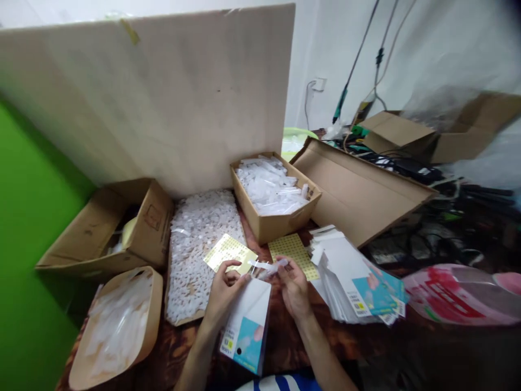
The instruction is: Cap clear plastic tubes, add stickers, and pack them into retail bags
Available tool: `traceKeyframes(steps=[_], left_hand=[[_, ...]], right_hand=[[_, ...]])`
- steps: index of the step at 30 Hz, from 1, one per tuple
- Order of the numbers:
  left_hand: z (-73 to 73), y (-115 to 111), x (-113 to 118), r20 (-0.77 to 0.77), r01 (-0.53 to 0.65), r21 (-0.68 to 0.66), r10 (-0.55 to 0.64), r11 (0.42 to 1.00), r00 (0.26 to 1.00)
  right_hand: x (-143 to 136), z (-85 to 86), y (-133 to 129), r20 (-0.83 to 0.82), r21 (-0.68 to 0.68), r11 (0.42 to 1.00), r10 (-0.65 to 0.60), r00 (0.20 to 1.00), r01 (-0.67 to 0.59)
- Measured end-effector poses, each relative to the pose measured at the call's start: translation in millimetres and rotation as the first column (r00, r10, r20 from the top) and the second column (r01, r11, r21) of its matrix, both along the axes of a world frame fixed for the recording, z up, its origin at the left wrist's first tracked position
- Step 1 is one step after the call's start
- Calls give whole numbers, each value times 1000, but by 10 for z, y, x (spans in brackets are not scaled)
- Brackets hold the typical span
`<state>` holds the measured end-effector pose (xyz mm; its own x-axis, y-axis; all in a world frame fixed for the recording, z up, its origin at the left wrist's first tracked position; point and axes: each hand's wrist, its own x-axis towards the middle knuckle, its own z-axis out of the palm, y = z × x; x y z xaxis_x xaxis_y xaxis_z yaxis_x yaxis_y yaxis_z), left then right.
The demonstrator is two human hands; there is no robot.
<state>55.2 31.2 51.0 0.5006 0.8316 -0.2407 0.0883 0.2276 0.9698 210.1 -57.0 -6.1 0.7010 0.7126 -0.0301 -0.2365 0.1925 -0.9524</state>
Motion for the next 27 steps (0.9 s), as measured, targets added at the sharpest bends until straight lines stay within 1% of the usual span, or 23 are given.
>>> traceKeyframes(steps=[2, 3, 5, 7, 9, 10, 12, 14, 16, 20, 22, 23, 24, 26, 27], left_hand=[[-41, 16, -132, -20, 32, -44, -33, 999, 999], [-55, 29, -187, -27, 52, -62, -54, 997, 998], [-69, 61, -282, -44, 89, -78, -93, 993, 995], [-73, 94, -355, -68, 100, -78, -105, 992, 992], [-80, 122, -402, -78, 86, -97, -94, 992, 993], [-87, 135, -414, -71, 73, -117, -82, 990, 994], [-105, 158, -424, -43, 44, -140, -50, 989, 998], [-121, 179, -428, -17, 25, -125, -27, 992, 999], [-127, 197, -441, -5, 31, -86, -31, 996, 1000], [-116, 203, -491, 8, 24, -55, -24, 998, 1000], [-96, 186, -508, 3, 1, -40, -1, 999, 1000], [-74, 174, -517, -3, -15, -28, 15, 999, 1000], [-42, 162, -532, -22, -37, -6, 36, 999, 999], [60, 149, -608, -99, -76, 105, 87, 992, 991], [125, 154, -683, -156, -88, 199, 120, 976, 980]], right_hand=[[-74, 24, 142, -163, 83, 996, 58, 985, -45], [-114, 36, 195, -210, 102, 993, 84, 974, -64], [-193, 58, 270, -254, 96, 992, 103, 962, -81], [-263, 68, 310, -264, 72, 995, 87, 961, -70], [-323, 62, 329, -246, 53, 995, 95, 965, -84], [-348, 53, 331, -226, 51, 992, 120, 967, -111], [-389, 22, 318, -160, 30, 973, 229, 960, -227], [-409, -15, 280, -85, -29, 924, 379, 922, -382], [-401, -46, 226, -20, -85, 857, 508, 861, -508], [-345, -39, 151, 101, -119, 746, 665, 740, -655], [-348, -2, 161, 89, -122, 701, 713, 696, -702], [-364, 15, 176, 63, -119, 701, 712, 699, -703], [-389, 25, 196, 34, -128, 724, 686, 726, -678], [-446, 18, 247, 5, -191, 806, 571, 821, -560], [-469, 2, 275, 12, -235, 843, 501, 866, -484]])
